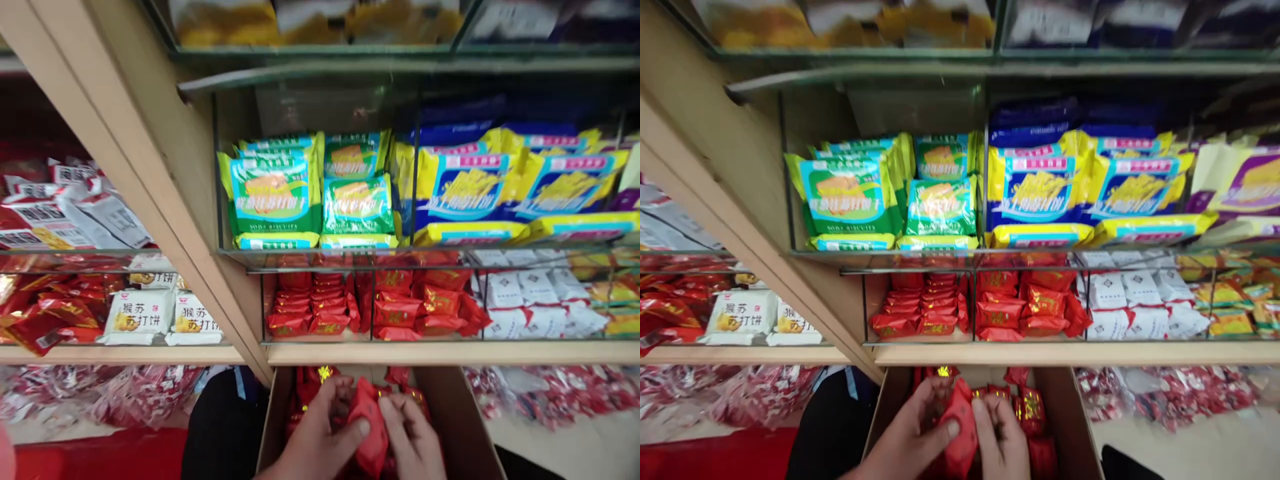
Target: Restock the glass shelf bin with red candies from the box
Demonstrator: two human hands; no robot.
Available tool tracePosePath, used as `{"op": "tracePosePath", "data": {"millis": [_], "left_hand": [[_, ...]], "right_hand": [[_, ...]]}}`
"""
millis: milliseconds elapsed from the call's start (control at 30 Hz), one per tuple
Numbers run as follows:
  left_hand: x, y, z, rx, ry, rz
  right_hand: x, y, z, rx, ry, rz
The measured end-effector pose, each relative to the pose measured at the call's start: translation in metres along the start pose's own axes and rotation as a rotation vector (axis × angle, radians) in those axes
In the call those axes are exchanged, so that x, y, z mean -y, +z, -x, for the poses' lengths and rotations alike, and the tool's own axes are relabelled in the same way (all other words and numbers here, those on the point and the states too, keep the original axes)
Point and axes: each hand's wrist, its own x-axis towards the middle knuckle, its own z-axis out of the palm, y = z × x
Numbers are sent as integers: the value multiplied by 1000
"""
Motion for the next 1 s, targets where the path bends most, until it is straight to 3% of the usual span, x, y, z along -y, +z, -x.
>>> {"op": "tracePosePath", "data": {"millis": [67,167,300,433,533,633,833,1000], "left_hand": [[-24,5,-2,8,-100,5],[-43,9,-11,-62,-82,65],[-49,15,-20,-162,5,208],[-54,17,-25,-234,75,206],[-63,17,-26,-160,130,14],[-67,21,-28,-99,193,-91],[-61,35,-36,-315,335,-150],[-62,34,-44,-378,443,-216]], "right_hand": [[20,-8,-2,8,3,3],[37,-12,-3,19,83,-110],[39,-8,-2,-11,98,-265],[42,-15,-10,22,49,-183],[50,-26,-20,79,-77,-44],[60,-30,-27,46,-264,123],[73,-19,-24,-159,-595,337],[72,-17,-17,-253,-762,504]]}}
